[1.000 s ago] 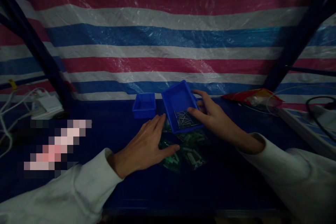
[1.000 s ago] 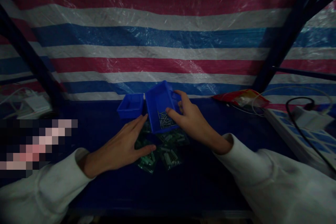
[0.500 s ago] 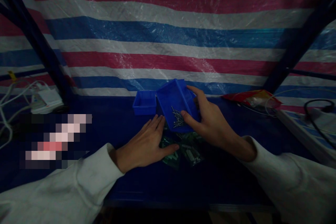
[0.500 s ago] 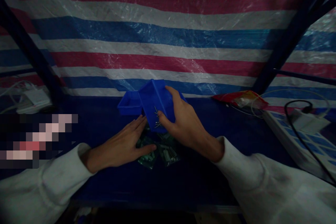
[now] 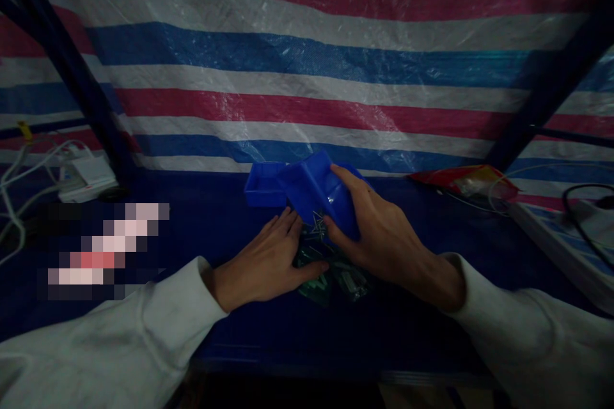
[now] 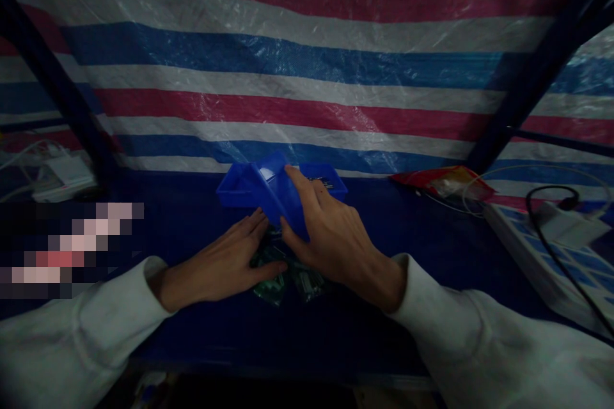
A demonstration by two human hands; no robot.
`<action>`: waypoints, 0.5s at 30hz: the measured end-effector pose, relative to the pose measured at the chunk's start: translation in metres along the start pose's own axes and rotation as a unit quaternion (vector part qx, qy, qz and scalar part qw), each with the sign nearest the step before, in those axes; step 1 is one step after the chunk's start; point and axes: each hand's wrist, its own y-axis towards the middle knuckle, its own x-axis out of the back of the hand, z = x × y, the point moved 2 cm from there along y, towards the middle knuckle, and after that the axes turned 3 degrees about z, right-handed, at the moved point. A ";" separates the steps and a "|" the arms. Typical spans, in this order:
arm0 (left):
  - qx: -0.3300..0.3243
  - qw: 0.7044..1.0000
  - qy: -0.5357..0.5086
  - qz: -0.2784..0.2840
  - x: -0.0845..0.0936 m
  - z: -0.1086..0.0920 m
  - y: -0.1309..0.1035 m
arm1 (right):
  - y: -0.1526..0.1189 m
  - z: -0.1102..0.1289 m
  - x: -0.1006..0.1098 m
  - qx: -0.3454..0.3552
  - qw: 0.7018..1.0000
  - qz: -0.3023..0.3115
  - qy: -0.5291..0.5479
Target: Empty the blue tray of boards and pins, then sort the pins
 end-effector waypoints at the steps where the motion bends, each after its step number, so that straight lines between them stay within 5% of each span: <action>1: -0.002 1.000 -0.001 0.001 0.000 0.000 0.000 | 0.000 0.000 0.000 0.000 1.000 -0.001 -0.003; 15: 0.045 0.999 0.009 0.019 -0.001 0.002 0.000 | -0.002 -0.015 0.009 0.037 0.999 0.006 -0.028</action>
